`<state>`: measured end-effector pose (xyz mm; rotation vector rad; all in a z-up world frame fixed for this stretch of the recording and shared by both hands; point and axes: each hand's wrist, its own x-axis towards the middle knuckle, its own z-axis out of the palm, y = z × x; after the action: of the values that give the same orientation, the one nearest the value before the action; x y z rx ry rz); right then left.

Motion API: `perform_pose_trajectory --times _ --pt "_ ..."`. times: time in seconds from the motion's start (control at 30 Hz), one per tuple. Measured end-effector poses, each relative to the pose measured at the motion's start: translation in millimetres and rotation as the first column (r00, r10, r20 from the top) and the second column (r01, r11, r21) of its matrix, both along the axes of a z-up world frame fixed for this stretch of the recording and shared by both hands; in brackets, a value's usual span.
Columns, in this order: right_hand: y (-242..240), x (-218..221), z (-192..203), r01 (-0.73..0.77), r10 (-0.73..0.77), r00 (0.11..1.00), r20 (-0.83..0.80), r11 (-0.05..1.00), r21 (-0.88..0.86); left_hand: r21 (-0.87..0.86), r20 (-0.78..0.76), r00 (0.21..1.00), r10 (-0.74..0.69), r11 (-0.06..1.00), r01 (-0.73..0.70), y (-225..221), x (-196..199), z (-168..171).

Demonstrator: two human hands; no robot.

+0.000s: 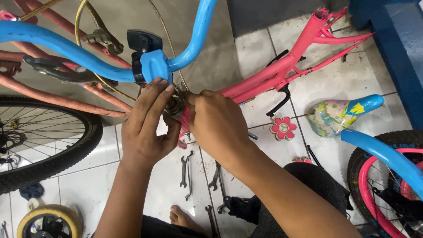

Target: Tightening the bolt on a bicycle's handlebar stem using an open-end wrench to secure it in place.

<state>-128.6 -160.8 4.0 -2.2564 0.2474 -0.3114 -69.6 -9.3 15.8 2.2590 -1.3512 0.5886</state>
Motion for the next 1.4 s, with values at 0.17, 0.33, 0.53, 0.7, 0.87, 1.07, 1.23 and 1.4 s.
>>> perform_pose_trajectory --times 0.17,0.33,0.53,0.7,0.87,1.07,1.23,1.4 --pt "3.6 -3.0 3.8 -0.035 0.035 0.999 0.003 0.997 0.063 -0.028 0.014 1.0 0.004 1.0 -0.004 -1.4 0.7 -3.8" --pt "7.8 -1.1 -1.3 -0.002 -0.003 1.0 -0.03 0.988 -0.155 -0.056 0.002 1.0 -0.019 0.998 0.019 -1.6 2.0 -5.7" --pt "18.6 -1.0 0.8 0.042 -0.061 0.995 -0.077 0.974 -0.224 -0.08 0.072 0.997 -0.025 0.996 0.031 -1.1 4.7 -19.9" --pt "26.4 -1.7 19.0 -0.035 0.007 0.974 -0.226 0.992 -0.121 -0.299 0.091 0.982 0.163 0.946 -0.129 -4.6 3.7 -39.9" --pt "46.7 -8.3 9.1 0.154 -0.156 0.988 0.013 0.954 -0.259 -0.363 -0.126 0.971 0.204 0.901 -0.236 -7.3 -3.7 -42.3" --pt "54.5 -7.4 9.1 0.25 -0.236 0.968 0.086 0.881 -0.401 -0.208 -0.32 0.906 0.277 0.912 -0.352 -16.8 -15.2 -15.7" --pt "58.7 -6.1 9.6 0.231 -0.224 0.972 0.066 0.879 -0.416 -0.129 -0.43 0.855 0.29 0.917 -0.376 -14.4 -13.2 -0.8" --pt "45.0 -6.2 17.7 0.146 -0.167 0.984 -0.053 0.949 -0.28 -0.144 -0.436 0.849 0.297 0.909 -0.392 -17.0 -13.0 -1.4"
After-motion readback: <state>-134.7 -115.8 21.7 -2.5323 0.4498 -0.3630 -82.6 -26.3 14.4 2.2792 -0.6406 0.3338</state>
